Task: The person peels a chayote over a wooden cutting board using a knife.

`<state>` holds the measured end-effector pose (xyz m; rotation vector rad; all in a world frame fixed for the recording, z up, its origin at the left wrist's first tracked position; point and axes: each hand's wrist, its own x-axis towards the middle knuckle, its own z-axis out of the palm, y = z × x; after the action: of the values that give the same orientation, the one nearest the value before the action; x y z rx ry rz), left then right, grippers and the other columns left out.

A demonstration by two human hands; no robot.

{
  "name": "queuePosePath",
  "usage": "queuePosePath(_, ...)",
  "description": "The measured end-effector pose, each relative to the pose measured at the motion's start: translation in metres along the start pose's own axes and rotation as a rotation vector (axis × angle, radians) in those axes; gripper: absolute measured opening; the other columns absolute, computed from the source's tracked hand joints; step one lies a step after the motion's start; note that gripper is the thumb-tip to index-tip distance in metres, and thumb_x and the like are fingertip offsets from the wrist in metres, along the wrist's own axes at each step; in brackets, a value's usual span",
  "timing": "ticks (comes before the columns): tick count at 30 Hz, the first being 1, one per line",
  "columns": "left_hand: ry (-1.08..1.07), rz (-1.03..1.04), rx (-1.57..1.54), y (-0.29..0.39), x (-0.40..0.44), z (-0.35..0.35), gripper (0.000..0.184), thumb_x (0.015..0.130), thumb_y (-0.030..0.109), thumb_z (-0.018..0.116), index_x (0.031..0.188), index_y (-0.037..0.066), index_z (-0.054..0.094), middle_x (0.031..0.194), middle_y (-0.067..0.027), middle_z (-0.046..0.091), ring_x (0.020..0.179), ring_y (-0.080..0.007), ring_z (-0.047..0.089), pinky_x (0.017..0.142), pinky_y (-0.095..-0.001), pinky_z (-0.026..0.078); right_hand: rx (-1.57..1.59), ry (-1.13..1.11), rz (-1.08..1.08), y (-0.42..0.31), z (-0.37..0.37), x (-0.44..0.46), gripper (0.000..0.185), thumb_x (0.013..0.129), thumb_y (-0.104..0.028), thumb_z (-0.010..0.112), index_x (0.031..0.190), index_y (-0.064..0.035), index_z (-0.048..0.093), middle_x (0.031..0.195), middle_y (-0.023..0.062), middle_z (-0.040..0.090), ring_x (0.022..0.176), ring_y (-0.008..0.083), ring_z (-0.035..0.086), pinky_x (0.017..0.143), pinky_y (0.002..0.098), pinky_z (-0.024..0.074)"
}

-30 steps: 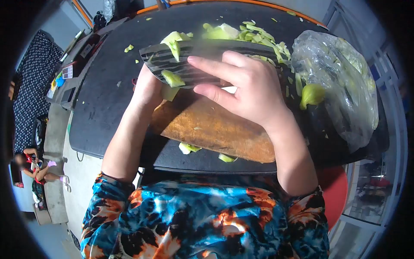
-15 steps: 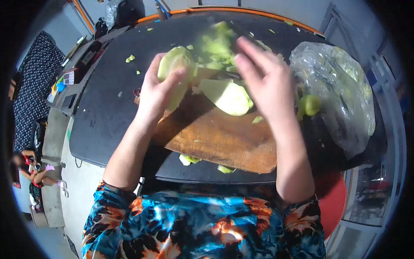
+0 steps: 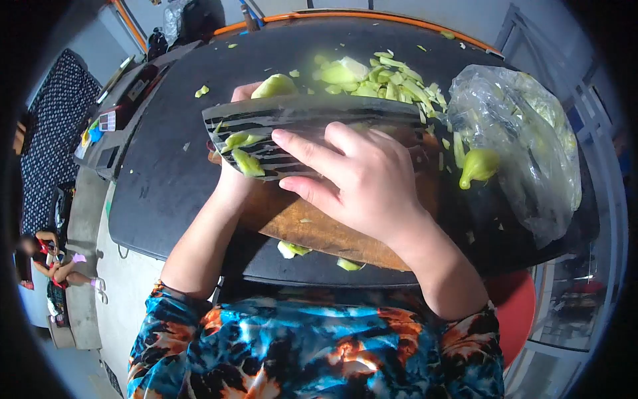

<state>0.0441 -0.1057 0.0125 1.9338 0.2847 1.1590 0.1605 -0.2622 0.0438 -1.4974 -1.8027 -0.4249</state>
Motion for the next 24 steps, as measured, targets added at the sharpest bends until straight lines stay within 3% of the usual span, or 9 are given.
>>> queuePosePath(6,0.053,-0.026,-0.177,-0.005,0.0,0.006,0.045,0.081,0.008,0.07,0.117,0.001,0.043,0.107,-0.0109,0.06,0.099,-0.0185,0.061,0.084,-0.0306,0.049,-0.047,0.043,0.034,0.005,0.002,0.001,0.044,0.075,-0.037,0.074,0.117,-0.0242,0.068,0.073,0.0019,0.053,0.061,0.0221,0.058,0.058,0.0354,0.0482)
queuePosePath(7,-0.006,0.131,0.177,-0.002,-0.001,0.0,0.044,0.082,0.006,0.068,0.117,0.0,0.043,0.102,-0.0145,0.064,0.096,-0.0247,0.064,0.082,-0.0338,0.05,-0.061,0.033,0.074,0.01,0.004,0.0,0.043,0.077,-0.037,0.074,0.117,-0.0242,0.067,0.072,0.0028,0.054,0.062,0.0226,0.059,0.059,0.0355,0.049)
queuePosePath(8,0.06,-0.044,0.16,-0.004,-0.002,0.002,0.041,0.083,0.005,0.066,0.116,0.0,0.043,0.096,-0.017,0.065,0.091,-0.0303,0.066,0.081,-0.0368,0.051,-0.09,0.06,0.214,0.009,0.004,0.001,0.039,0.08,-0.037,0.071,0.116,-0.021,0.068,0.074,0.0057,0.058,0.066,0.0245,0.061,0.062,0.0359,0.05)
queuePosePath(13,0.08,-0.005,0.204,0.011,0.001,0.0,0.037,0.087,0.006,0.063,0.116,-0.001,0.042,0.105,-0.0199,0.06,0.098,-0.0309,0.063,0.084,-0.0375,0.05,0.032,0.299,0.621,0.084,-0.011,-0.003,0.034,0.092,-0.029,0.062,0.121,-0.0112,0.065,0.113,0.0168,0.067,0.101,0.0272,0.067,0.086,0.0326,0.0507)
queuePosePath(17,0.095,-0.002,0.211,0.012,0.001,0.0,0.039,0.087,0.006,0.062,0.119,0.0,0.04,0.108,-0.0196,0.057,0.102,-0.0301,0.061,0.087,-0.0379,0.049,0.244,0.337,0.464,0.055,-0.011,0.002,0.035,0.091,-0.024,0.065,0.12,-0.0049,0.064,0.118,0.0157,0.065,0.109,0.0245,0.064,0.092,0.032,0.048)
queuePosePath(20,0.113,0.073,0.287,0.015,0.001,-0.001,0.04,0.087,0.005,0.062,0.12,0.0,0.039,0.108,-0.0194,0.056,0.101,-0.0304,0.06,0.087,-0.0382,0.048,0.165,0.152,0.233,0.016,-0.007,0.003,0.037,0.085,-0.023,0.07,0.12,-0.0104,0.066,0.082,0.0091,0.065,0.071,0.023,0.064,0.066,0.0313,0.0509)
queuePosePath(22,0.116,0.106,0.244,-0.006,-0.003,-0.002,0.042,0.087,0.004,0.062,0.122,0.001,0.038,0.109,-0.0171,0.056,0.101,-0.027,0.06,0.088,-0.0364,0.048,0.167,0.098,0.133,0.0,-0.004,0.0,0.042,0.08,-0.026,0.073,0.12,-0.0144,0.066,0.073,0.0061,0.056,0.061,0.0221,0.056,0.059,0.0332,0.0482)
queuePosePath(23,0.12,-0.063,-0.167,-0.005,0.0,0.002,0.044,0.087,0.007,0.064,0.123,0.002,0.039,0.111,-0.0156,0.056,0.102,-0.0243,0.059,0.089,-0.0351,0.048,0.158,0.077,0.082,-0.007,-0.003,-0.001,0.044,0.079,-0.028,0.074,0.12,-0.0162,0.066,0.07,0.0048,0.052,0.058,0.0217,0.054,0.057,0.034,0.0474)
queuePosePath(24,0.106,-0.046,-0.112,-0.001,0.0,0.002,0.047,0.087,0.011,0.066,0.124,0.002,0.039,0.114,-0.0136,0.054,0.104,-0.0211,0.057,0.091,-0.0337,0.048,0.127,0.07,0.028,-0.011,-0.003,-0.002,0.046,0.077,-0.03,0.074,0.121,-0.0178,0.066,0.071,0.0041,0.052,0.059,0.0213,0.054,0.057,0.0343,0.0477)
